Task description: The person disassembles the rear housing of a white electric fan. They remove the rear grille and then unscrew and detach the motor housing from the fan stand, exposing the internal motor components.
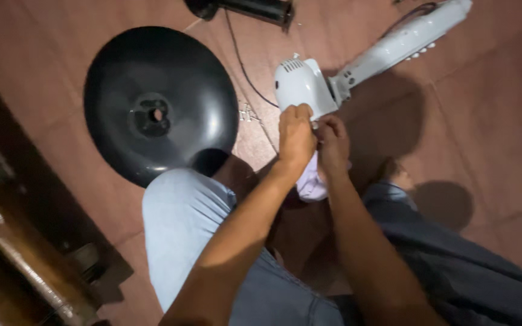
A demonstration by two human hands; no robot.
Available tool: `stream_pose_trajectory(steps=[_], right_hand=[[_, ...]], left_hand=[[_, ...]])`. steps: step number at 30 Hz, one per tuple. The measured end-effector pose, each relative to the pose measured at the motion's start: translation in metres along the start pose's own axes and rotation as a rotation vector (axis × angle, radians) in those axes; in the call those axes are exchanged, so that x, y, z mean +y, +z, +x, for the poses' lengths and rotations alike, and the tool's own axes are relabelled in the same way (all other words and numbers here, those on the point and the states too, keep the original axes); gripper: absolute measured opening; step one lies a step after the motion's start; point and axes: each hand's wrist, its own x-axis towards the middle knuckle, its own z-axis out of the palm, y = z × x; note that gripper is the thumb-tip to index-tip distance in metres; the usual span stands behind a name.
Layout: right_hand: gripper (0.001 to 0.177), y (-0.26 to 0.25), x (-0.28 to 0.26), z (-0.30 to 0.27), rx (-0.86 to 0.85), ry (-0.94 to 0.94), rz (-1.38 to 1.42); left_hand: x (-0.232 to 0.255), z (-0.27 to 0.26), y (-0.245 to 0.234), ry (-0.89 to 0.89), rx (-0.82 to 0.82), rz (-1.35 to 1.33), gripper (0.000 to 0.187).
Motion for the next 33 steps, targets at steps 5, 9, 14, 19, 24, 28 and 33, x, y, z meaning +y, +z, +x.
stream_pose_trajectory(steps=[5,9,14,19,24,28,33], right_hand=[[0.016,0.009,-0.003,-0.010,0.077,-0.075,0.107],[0.020,0.014,-0.002,-0.015,0.032,-0.115,0.117],[0.014,0.014,-0.004,-0.014,0.013,-0.148,0.044],[0.012,0.009,-0.004,-0.005,-0.014,-0.163,0.020],[0.007,0.010,-0.002,-0.004,-0.053,-0.134,0.102],[0.007,0.012,-0.004,-0.005,-0.057,-0.156,0.088],[0.008,0.015,-0.005,-0.005,-0.016,-0.117,0.079]], left_hand=[[0.003,-0.001,-0.004,0.017,0.033,-0.047,0.029],[0.003,0.000,-0.005,0.008,0.021,-0.018,0.029],[0.003,0.002,0.000,0.004,-0.001,0.024,0.031],[-0.001,0.006,0.012,-0.043,-0.004,0.062,0.027],[-0.005,0.010,0.013,-0.100,-0.046,0.053,0.026],[-0.005,0.011,0.014,-0.095,-0.052,0.058,0.028],[-0.005,0.010,0.015,-0.078,-0.029,0.043,0.026]])
